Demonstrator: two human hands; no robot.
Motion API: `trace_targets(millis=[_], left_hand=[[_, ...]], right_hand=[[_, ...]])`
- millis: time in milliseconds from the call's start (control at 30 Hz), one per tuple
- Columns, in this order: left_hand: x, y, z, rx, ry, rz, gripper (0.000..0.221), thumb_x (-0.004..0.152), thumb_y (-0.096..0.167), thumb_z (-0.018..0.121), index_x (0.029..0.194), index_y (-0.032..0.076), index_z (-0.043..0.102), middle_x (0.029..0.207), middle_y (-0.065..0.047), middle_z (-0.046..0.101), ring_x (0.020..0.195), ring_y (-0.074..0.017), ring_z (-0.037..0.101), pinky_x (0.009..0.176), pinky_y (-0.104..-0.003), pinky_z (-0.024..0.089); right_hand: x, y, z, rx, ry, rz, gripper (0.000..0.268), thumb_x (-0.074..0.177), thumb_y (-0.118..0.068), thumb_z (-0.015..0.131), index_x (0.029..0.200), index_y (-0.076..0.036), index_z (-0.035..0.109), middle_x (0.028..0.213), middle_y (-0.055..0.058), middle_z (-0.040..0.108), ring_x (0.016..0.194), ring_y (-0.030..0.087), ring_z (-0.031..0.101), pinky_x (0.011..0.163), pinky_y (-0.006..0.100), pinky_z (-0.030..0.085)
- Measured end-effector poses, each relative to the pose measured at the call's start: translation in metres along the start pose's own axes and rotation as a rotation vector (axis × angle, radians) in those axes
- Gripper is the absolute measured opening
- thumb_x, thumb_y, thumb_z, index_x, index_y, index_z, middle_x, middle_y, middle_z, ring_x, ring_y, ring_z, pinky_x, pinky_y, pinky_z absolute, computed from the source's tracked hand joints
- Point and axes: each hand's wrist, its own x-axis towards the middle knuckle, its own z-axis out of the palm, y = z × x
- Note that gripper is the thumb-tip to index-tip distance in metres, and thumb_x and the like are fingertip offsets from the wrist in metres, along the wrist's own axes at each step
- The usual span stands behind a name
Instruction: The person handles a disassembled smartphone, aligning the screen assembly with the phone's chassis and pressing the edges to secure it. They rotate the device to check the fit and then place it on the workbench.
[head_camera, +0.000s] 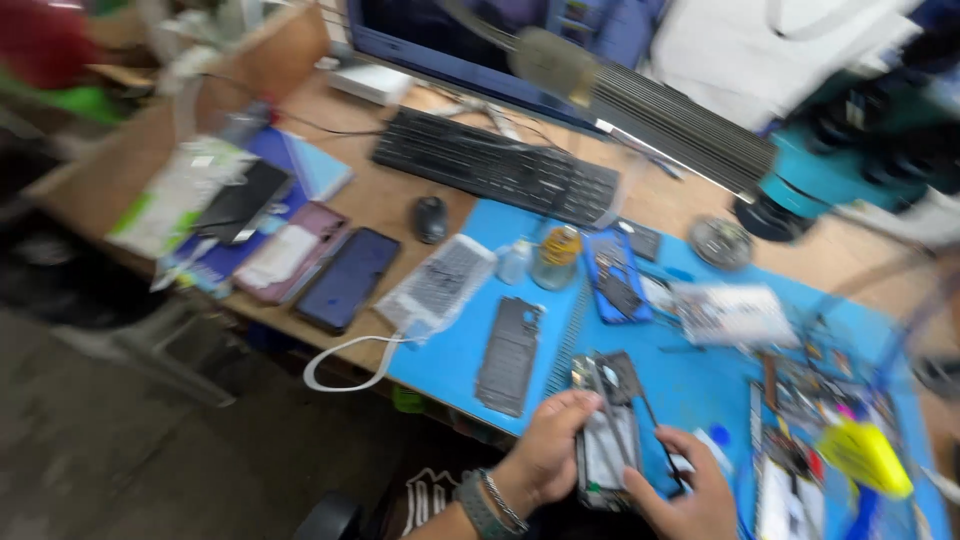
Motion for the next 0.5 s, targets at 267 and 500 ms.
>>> trace_targets(millis=[267, 500], left_hand=[[-0.007, 0.018, 0.006, 0.072, -0.022, -0.088, 0.006, 0.103, 0.007, 0.071, 0.099, 0.006, 0.067, 0.084, -0.009, 0.071, 0.080, -0.0178, 0.071, 0.071, -0.030, 0.061], [-0.005, 0.016, 0.001, 0.063, -0.047, -0.098, 0.013, 0.105, 0.007, 0.069, 0.093, 0.005, 0.064, 0.079, -0.011, 0.069, 0.073, -0.0197, 0.069, 0.066, -0.031, 0.058]], right_hand=[[0.050, 0.015, 0.019, 0.031, -0.086, 0.263, 0.077, 0.069, -0.001, 0.099, 0.138, -0.008, 0.067, 0.132, 0.016, 0.073, 0.119, 0.029, 0.069, 0.097, 0.040, 0.055], [0.030, 0.006, 0.022, 0.105, -0.022, 0.241, 0.070, 0.073, -0.002, 0.094, 0.137, -0.012, 0.068, 0.133, 0.010, 0.071, 0.129, 0.025, 0.062, 0.100, 0.045, 0.052]])
